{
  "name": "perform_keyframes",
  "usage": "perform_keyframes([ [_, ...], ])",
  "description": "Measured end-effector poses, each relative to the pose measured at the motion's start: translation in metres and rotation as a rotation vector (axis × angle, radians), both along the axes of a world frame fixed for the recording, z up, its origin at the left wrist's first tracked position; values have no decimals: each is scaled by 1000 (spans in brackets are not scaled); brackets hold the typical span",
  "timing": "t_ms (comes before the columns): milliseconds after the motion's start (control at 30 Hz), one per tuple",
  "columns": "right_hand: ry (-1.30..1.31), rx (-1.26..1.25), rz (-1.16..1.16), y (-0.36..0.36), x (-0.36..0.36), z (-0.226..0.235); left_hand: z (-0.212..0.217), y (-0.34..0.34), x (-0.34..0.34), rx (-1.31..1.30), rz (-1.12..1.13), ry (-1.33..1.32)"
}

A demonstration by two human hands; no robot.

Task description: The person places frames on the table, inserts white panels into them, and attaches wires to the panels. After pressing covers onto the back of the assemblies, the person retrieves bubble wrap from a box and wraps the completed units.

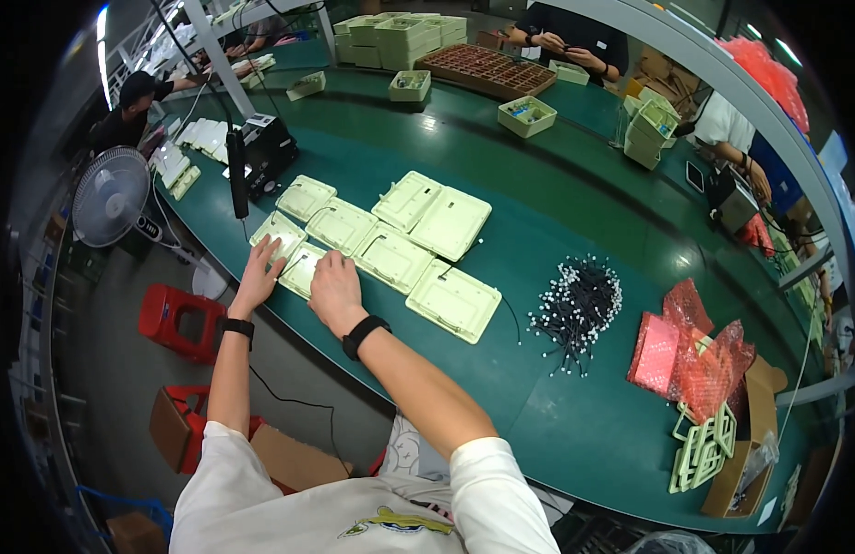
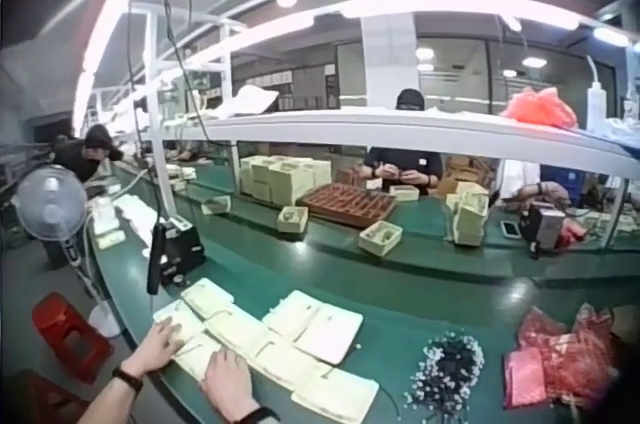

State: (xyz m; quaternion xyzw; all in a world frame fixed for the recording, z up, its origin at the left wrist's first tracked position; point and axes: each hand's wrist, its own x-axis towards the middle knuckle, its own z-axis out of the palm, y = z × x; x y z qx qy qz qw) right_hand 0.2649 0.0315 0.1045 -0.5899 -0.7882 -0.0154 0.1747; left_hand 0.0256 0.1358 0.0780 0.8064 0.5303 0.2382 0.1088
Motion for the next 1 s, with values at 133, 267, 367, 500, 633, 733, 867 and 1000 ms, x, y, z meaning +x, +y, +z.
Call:
perform_keyframes([
  [133,25,-19,-39,20,-8,-1,-6,24,0,-25,27,-20],
  [267,29,1,-88,32,-2,0,-11,46,10,-9,46,-20],
  [367,64,164,-131,25,7,-6,-11,59,30,-30,27,-42],
  [500,216,68,84,-15,31,60,10,37,23,133,130,288],
  [633,435,83,-401,-17,181,123,78,6,121,372,-102,-101],
  [733,276,-13,-671,2,289,80,109,46,209,8,-292,-218],
  [867,680,-480,-696,11,243,59,82,87,259,-136,-301,179],
  [1000,658,-416,-707,36,247,35,64,119,303,-482,-451,284],
])
